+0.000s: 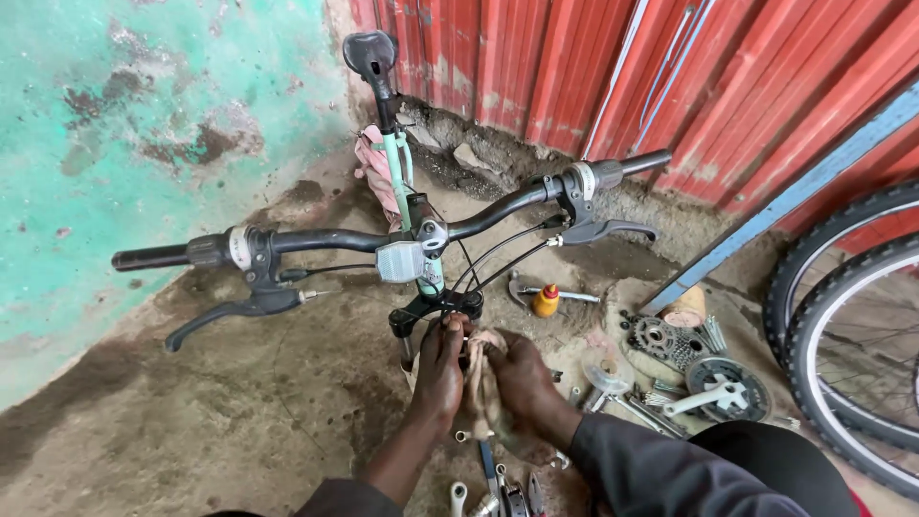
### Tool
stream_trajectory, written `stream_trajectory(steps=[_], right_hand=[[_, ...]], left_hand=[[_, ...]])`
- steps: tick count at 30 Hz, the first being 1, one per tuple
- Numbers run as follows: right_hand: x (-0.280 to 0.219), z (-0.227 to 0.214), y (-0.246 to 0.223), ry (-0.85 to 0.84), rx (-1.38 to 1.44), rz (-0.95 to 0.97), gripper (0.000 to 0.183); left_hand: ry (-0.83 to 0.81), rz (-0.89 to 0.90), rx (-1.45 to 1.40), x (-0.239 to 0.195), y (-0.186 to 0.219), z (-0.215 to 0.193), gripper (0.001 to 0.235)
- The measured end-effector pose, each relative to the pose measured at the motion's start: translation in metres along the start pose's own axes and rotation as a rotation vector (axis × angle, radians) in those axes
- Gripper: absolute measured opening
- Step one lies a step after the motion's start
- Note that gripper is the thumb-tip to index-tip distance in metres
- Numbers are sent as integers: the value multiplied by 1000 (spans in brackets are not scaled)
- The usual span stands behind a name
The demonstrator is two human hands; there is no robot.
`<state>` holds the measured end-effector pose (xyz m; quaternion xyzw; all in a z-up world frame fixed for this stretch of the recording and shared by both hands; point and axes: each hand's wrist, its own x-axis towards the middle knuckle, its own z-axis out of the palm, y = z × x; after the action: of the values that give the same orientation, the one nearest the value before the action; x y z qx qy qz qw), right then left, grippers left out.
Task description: The person sits on the floor and repairs a bicycle brake cable. They use pliers to cut the cable, thread it through the brake mechanism, and secure it with a small metal clip. The person also uses a rag to wipe the cable and their hands during the process.
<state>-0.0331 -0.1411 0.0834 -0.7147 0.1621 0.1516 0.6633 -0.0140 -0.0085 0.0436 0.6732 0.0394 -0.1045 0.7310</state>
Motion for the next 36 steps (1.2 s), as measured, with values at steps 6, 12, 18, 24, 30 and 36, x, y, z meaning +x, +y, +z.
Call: stream_trajectory(steps=[6, 12, 18, 24, 30, 36], right_hand=[[-3, 20, -28, 79, 267, 100, 43], [4, 19, -19, 62, 267, 150, 42], [29, -52, -37, -247, -854, -486, 49], [115, -73, -10, -41, -1246, -269, 54], [165, -39, 18, 92, 90, -128, 19], [193, -17, 41, 251, 9, -120, 35]], left_hand=[[9, -130, 89, -11, 20, 11, 52], [213, -50, 31, 29, -62, 4, 40], [2, 146, -785, 26, -60, 11, 41], [207, 3, 197, 13, -10, 17, 44], [449, -59, 61, 35, -99, 22, 54], [87, 412, -495, 25, -60, 25, 53]])
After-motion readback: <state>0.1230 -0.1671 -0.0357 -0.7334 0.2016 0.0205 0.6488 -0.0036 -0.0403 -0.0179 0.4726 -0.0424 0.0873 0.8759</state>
